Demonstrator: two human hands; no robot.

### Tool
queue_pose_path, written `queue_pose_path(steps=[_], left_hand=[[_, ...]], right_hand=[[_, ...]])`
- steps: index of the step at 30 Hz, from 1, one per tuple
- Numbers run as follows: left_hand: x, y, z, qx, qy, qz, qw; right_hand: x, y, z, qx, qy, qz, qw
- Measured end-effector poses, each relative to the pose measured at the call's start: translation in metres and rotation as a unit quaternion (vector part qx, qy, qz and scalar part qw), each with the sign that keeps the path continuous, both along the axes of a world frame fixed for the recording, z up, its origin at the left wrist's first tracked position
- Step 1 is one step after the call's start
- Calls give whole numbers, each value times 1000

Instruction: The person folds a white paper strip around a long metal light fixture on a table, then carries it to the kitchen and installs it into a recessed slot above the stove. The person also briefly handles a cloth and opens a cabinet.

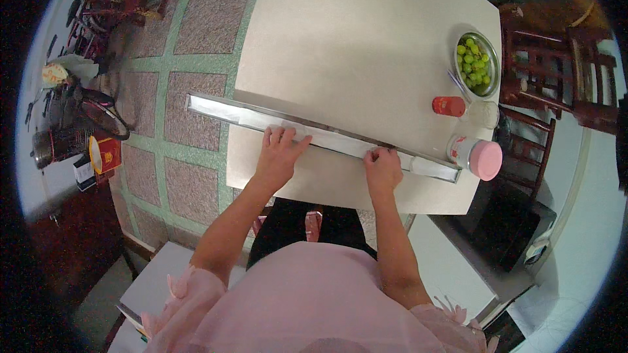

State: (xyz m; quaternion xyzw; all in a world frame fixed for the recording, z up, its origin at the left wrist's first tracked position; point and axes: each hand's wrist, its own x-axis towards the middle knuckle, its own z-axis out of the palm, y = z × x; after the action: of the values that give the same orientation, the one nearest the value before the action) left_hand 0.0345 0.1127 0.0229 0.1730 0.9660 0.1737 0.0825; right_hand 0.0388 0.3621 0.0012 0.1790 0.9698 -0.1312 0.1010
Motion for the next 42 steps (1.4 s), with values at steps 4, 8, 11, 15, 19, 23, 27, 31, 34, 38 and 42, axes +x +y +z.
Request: queue_pose_path(steps=[4, 8, 11, 15, 19, 23, 27, 31, 34, 38, 42], left_hand=[[-1, 1, 4, 7, -6, 7, 1000], [-1, 1, 3, 16, -11, 15, 1000], [0, 1, 3, 6, -2, 16, 1000], [0, 0, 1, 5, -1, 14, 1000], [0, 0, 3, -1, -7, 9, 1000], [-1, 1, 4, -7, -16, 7, 1000], [0, 2, 0, 5, -18, 10, 1000], [-1, 3, 2, -6, -26, 3, 1000], [-1, 2, 3, -6, -21, 0, 1000], [1, 1, 2, -1, -31, 6, 1000], [5, -2, 0, -3, -5, 6, 1000]], right_hand=[[4, 2, -1, -27, 37, 8, 999], [12, 15, -3, -118, 100, 26, 988], [18, 21, -9, -171, 119, 17, 978], [17, 21, -12, -172, 122, 24, 977], [13, 9, -11, -126, 121, 22, 984], [10, 2, -3, -100, 81, 15, 992], [6, 4, 1, -48, 61, 39, 996], [5, 1, 5, -52, 59, 34, 996], [2, 0, 9, -55, 73, 75, 993], [5, 2, -7, -108, 88, 114, 984], [7, 9, -12, -150, 96, 154, 972]])
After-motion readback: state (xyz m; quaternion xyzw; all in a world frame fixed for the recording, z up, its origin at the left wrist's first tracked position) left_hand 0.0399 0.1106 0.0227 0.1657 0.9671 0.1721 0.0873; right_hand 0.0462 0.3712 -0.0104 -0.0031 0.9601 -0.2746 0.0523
